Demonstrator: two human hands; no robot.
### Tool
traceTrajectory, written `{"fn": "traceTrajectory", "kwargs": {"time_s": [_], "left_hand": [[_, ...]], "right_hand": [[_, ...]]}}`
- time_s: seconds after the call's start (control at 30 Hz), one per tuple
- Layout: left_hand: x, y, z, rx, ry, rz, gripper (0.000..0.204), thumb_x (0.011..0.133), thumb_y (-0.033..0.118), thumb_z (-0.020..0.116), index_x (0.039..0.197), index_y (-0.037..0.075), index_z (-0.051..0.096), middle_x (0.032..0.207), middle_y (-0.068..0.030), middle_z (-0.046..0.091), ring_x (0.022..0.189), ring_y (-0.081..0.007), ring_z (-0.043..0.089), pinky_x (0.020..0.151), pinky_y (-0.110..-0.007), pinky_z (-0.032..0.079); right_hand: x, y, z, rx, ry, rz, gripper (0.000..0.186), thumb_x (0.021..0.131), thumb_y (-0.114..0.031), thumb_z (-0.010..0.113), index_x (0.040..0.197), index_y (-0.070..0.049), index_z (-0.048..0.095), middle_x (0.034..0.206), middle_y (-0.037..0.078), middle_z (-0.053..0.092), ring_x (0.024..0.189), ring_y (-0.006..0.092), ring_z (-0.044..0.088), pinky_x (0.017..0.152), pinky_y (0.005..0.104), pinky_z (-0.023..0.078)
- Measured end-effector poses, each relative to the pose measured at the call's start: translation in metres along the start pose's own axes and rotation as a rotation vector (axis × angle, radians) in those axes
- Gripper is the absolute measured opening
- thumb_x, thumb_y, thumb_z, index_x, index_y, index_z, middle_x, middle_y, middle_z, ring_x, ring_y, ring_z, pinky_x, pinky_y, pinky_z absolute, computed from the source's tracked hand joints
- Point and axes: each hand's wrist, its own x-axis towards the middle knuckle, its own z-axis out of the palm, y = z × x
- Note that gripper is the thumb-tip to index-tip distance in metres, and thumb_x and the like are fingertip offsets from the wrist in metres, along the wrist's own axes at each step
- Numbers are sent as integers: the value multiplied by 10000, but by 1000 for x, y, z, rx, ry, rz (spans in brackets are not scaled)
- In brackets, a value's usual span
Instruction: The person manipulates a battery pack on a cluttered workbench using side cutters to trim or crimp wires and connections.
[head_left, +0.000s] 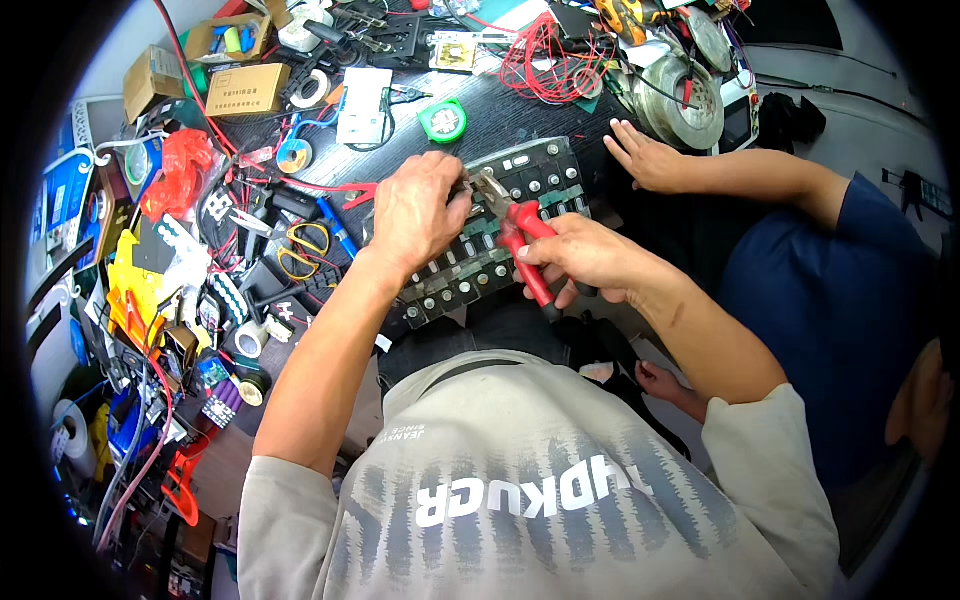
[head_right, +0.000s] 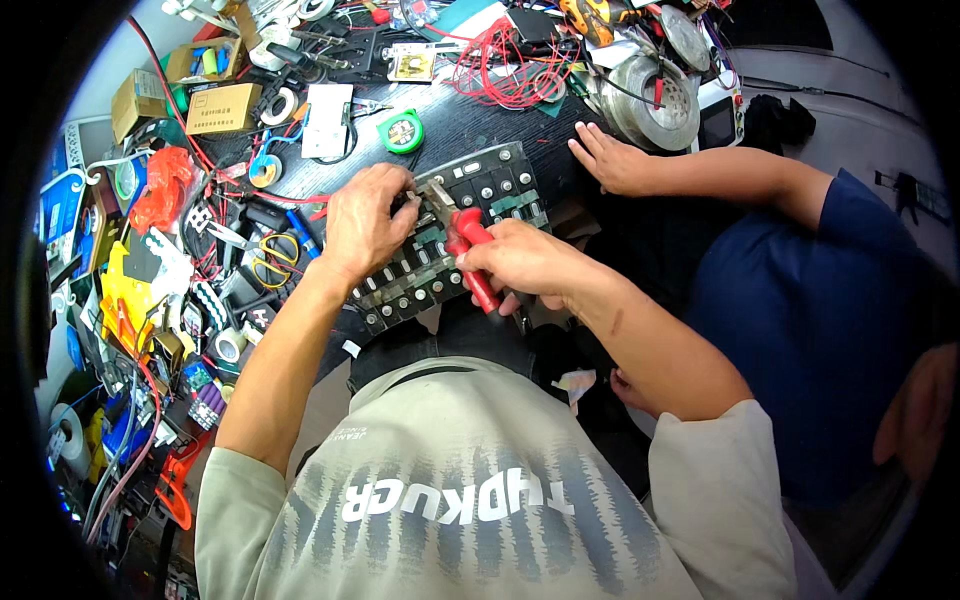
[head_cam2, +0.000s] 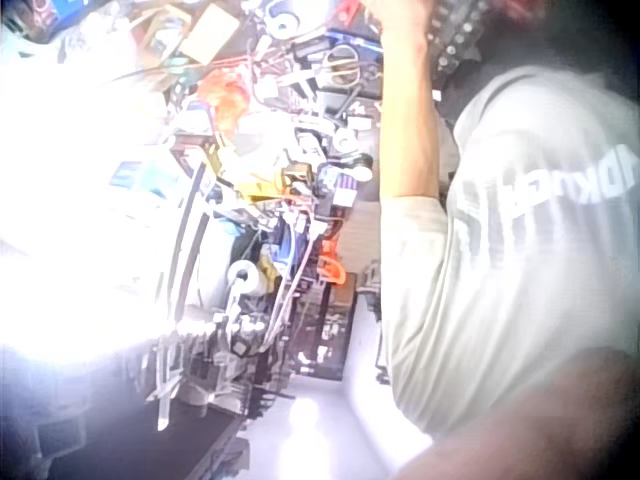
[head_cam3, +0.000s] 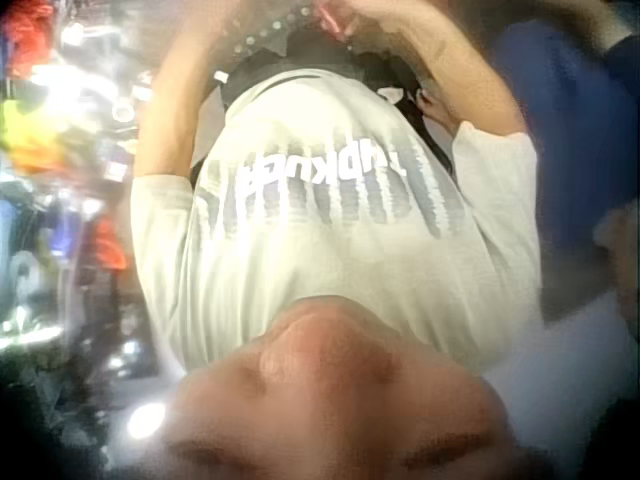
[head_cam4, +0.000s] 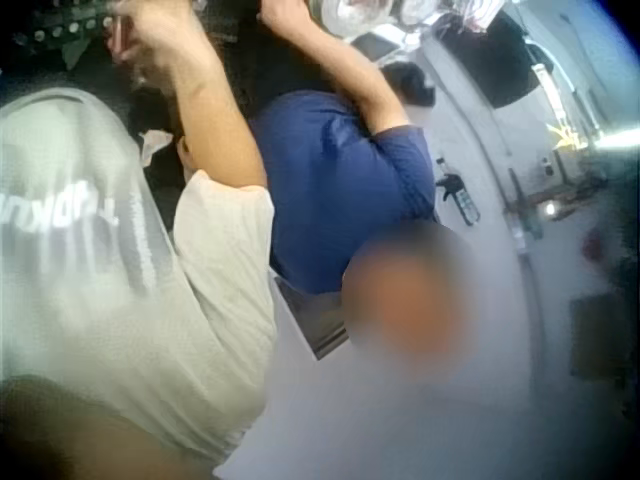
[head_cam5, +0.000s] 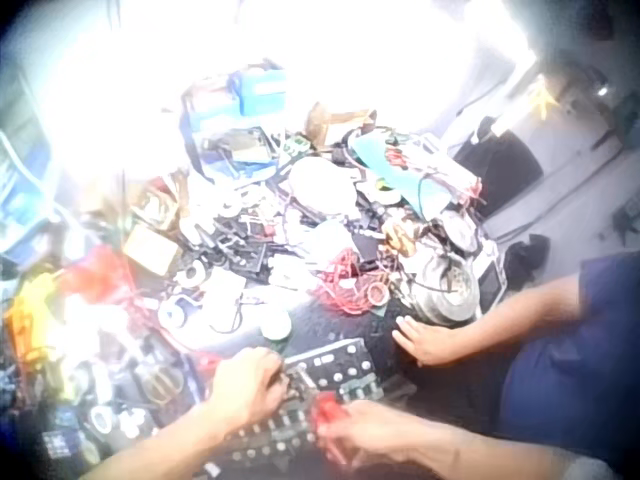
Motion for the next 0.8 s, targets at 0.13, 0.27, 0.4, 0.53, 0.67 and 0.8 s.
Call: {"fn": "traceTrajectory", "kwargs": {"time_s": [0.13, 0.27, 0.4, 0.53, 0.67, 0.8], "left_hand": [[-5, 1, 6, -11, 35, -37, 153, 891, 170, 758, 1003, 75, 716, 996, -118, 733, 981, -363, 706, 846, -478, 568], [-9, 3, 6, -33, 104, -58, 181, 897, 166, 766, 1048, 70, 741, 1020, -113, 747, 990, -350, 712, 864, -469, 573], [-8, 3, 9, -22, 99, -48, 197, 895, 168, 774, 1065, 69, 763, 1046, -96, 757, 1003, -338, 710, 876, -460, 579], [-8, 4, 11, -22, 125, -59, 188, 894, 165, 775, 1057, 72, 772, 1054, -84, 761, 1004, -324, 711, 877, -447, 582], [-9, 6, 13, -16, 126, -82, 191, 892, 165, 771, 1056, 68, 767, 1048, -91, 760, 991, -324, 714, 874, -444, 581], [-9, 7, 14, -7, 132, -89, 196, 888, 173, 775, 1056, 73, 763, 1040, -94, 759, 981, -325, 718, 867, -446, 583]], "right_hand": [[5, -1, -8, -221, 40, -14, 371, 996, -309, 679, 852, 31, 706, 707, 135, 702, 546, 218, 672, 495, 374, 537], [5, -9, -10, -340, 51, 7, 338, 1024, -299, 674, 966, 30, 722, 771, 98, 709, 625, 183, 687, 513, 322, 567], [8, -7, -13, -364, 48, -3, 344, 1039, -309, 673, 998, 27, 735, 792, 93, 729, 621, 170, 687, 505, 306, 560], [5, -10, -9, -276, 86, -5, 323, 1034, -298, 690, 1050, 21, 739, 848, 89, 759, 662, 161, 710, 527, 298, 545], [2, -13, -12, -288, 82, -51, 308, 1038, -271, 687, 1131, 19, 732, 871, 100, 763, 698, 150, 727, 566, 295, 555], [-1, -15, -16, -217, 45, -27, 317, 1044, -267, 680, 1189, 12, 720, 872, 109, 766, 706, 159, 747, 553, 282, 548]]}}
